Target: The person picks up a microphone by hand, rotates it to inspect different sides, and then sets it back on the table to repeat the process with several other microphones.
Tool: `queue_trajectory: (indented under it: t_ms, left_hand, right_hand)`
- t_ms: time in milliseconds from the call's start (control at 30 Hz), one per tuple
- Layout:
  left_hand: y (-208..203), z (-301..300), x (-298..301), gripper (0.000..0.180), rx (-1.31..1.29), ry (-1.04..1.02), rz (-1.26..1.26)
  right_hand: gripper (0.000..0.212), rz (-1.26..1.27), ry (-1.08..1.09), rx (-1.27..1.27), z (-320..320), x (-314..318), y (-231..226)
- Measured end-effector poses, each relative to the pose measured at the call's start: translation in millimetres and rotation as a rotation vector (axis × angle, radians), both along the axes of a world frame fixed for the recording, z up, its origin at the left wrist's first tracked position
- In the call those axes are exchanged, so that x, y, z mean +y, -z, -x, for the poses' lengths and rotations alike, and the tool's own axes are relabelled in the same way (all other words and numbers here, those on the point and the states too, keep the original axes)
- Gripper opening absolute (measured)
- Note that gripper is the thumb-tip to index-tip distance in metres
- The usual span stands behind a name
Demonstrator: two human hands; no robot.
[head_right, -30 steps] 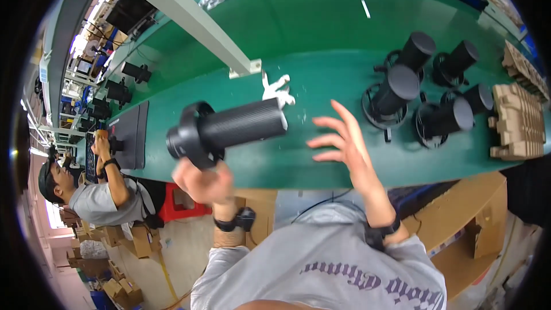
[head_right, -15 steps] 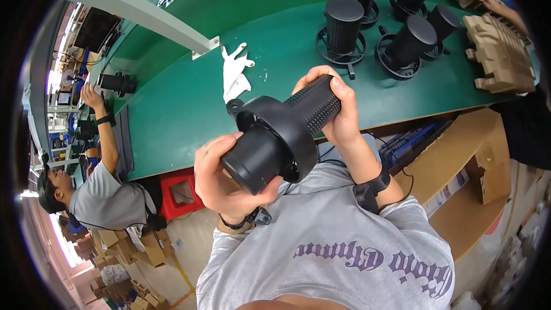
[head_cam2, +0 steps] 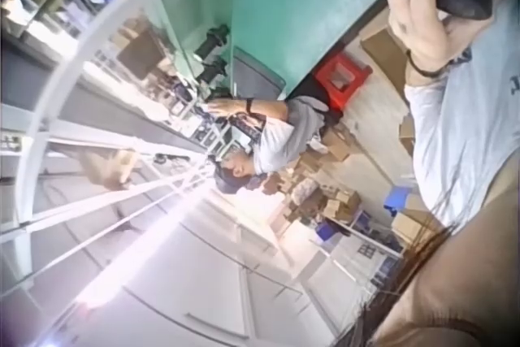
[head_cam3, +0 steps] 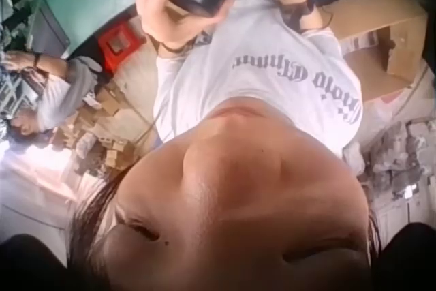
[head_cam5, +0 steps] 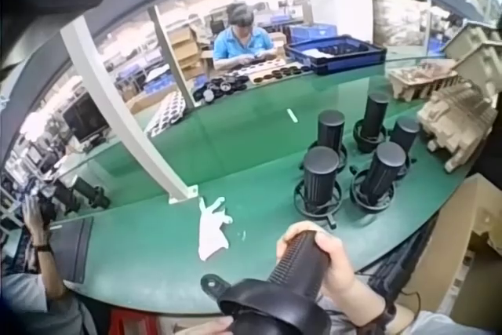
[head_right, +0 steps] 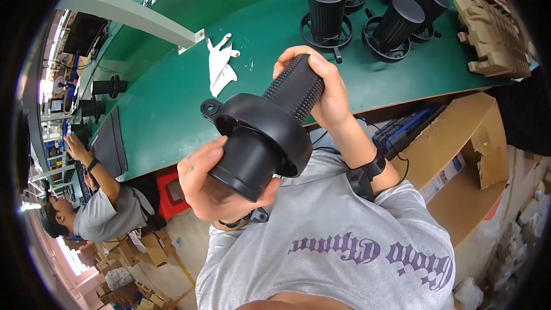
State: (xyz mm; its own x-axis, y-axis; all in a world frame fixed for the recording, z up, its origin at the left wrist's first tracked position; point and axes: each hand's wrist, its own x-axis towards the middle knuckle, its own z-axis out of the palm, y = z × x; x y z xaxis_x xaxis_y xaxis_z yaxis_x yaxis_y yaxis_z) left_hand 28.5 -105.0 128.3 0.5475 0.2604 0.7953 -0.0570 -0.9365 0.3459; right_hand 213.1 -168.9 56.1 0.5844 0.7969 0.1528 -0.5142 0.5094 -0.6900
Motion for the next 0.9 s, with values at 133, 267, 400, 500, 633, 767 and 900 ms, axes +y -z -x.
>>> queue_trajectory:
  t_ms: [133, 267, 400, 500, 633, 767, 900]
  left_hand:
    - [2, 2, -1, 0.079, -0.016, 0.002, 0.058]
    - [2, 4, -2, 0.083, -0.029, -0.008, 0.035]
    - [8, 15, 16, 0.075, 0.031, 0.246, 0.31]
    - [14, 2, 11, 0.059, -0.068, 0.182, 0.699]
    - [13, -5, 29, 0.043, 0.517, 0.453, 0.234]
    - [15, -6, 13, 0.047, 0.315, 0.312, 0.333]
    - [32, 5, 12, 0.037, 0.0, 0.232, -0.046]
  right_hand:
    - [0.046, -0.019, -0.074, 0.007, -2, 0, -1]
    - [0.046, 0.02, -0.068, -0.007, 0, 0, -9]
    - [0.049, 0.087, 0.038, -0.124, -15, -6, -11]
    - [0.049, 0.044, 0.039, -0.571, -35, -10, -33]
    - [0.04, -0.038, -0.093, -1.001, -40, -2, -69]
    - [0.019, -0.228, 0.117, -1.437, -49, 1, -92]
    - [0.013, 0.109, -0.08, -0.727, -36, -12, -99]
